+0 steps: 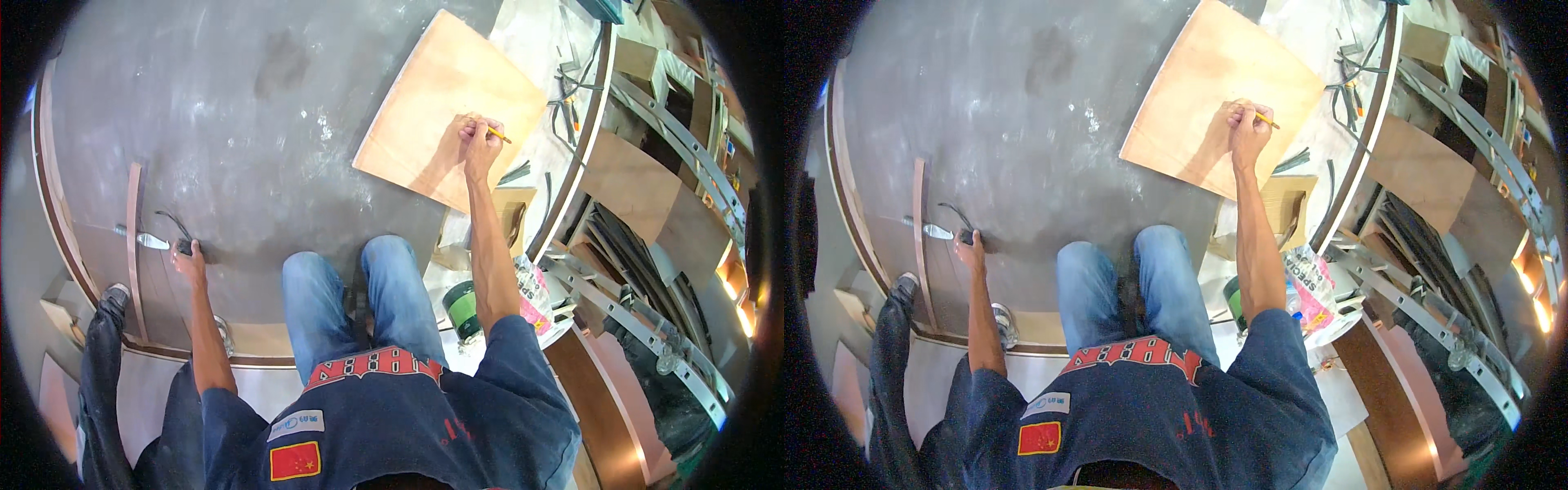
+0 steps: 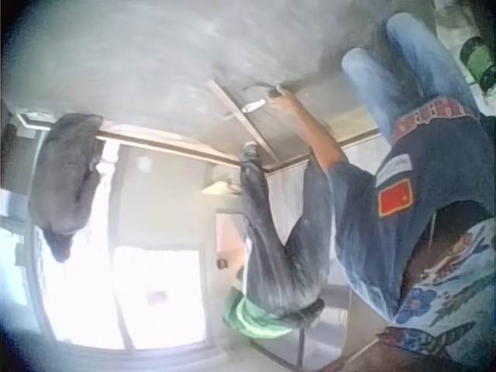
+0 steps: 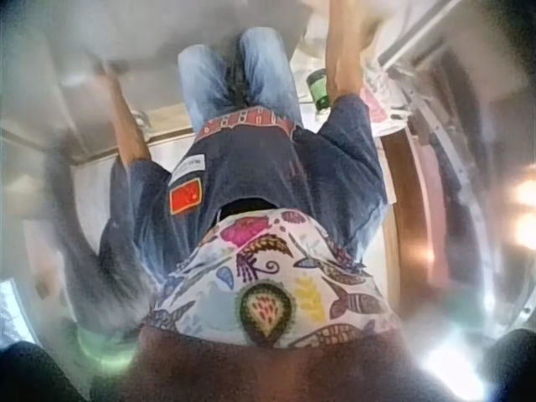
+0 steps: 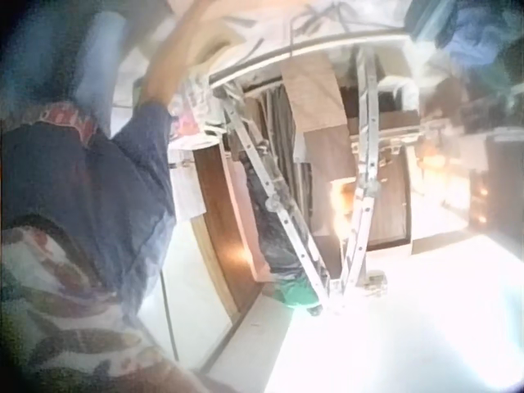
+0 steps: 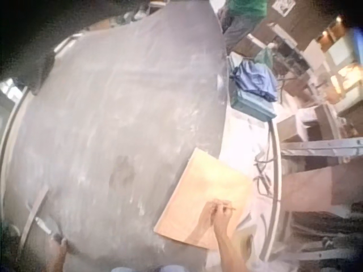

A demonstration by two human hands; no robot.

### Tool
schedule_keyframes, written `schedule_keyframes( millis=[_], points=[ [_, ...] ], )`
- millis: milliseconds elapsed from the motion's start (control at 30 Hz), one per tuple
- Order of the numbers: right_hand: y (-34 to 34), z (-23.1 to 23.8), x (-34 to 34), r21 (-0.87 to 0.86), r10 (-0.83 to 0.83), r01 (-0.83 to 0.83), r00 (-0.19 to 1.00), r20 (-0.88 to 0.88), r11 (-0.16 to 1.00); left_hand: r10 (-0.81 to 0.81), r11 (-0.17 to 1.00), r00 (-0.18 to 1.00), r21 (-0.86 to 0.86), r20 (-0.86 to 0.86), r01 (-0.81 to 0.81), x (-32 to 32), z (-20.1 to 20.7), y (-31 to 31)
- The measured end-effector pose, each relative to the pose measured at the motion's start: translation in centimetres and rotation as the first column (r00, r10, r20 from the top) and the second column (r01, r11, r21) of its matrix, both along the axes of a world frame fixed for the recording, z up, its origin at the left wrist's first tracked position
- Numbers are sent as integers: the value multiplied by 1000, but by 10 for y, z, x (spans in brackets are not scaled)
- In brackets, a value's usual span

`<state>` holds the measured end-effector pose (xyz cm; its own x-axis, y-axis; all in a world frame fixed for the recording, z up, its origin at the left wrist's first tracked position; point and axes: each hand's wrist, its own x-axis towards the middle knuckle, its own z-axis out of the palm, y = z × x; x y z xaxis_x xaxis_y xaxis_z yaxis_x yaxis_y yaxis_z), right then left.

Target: The person measures a floor area using a tape measure and a straight edge, then marks a wooden board with a pencil. They handle a large dark panel, applying adhesive to its back and positioning it for installation. The person also uses a utility knife to trim the board and a hammer to secure pieces.

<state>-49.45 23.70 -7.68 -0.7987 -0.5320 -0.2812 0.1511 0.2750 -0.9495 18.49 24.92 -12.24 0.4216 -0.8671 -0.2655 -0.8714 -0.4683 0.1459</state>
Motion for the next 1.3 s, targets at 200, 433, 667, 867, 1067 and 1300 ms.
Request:
schedule_keyframes(
  millis=[200,433,667,867,1067,1300],
  points=[
    [12,-13,-7,-36,41,-40,999,20,999,-45,997,998,-56,35,47,3,-4,4],
    [6,-3,-5,-40,12,-12,1000,3,999,-32,999,999,-36,-21,32,6,-6,2],
    [8,-4,-12,1,14,-14,999,-50,1000,-43,997,999,-63,-31,41,6,0,-1],
    [113,-39,-72,379,129,71,870,-477,923,-99,901,957,-385,272,202,-99,36,-14],
    [152,-37,-73,521,325,102,676,-661,847,-410,909,701,-198,-583,367,-362,73,-30],
    [152,-21,-65,556,241,56,861,-447,830,-366,927,722,-159,-587,341,-443,44,-11]
  ],
)
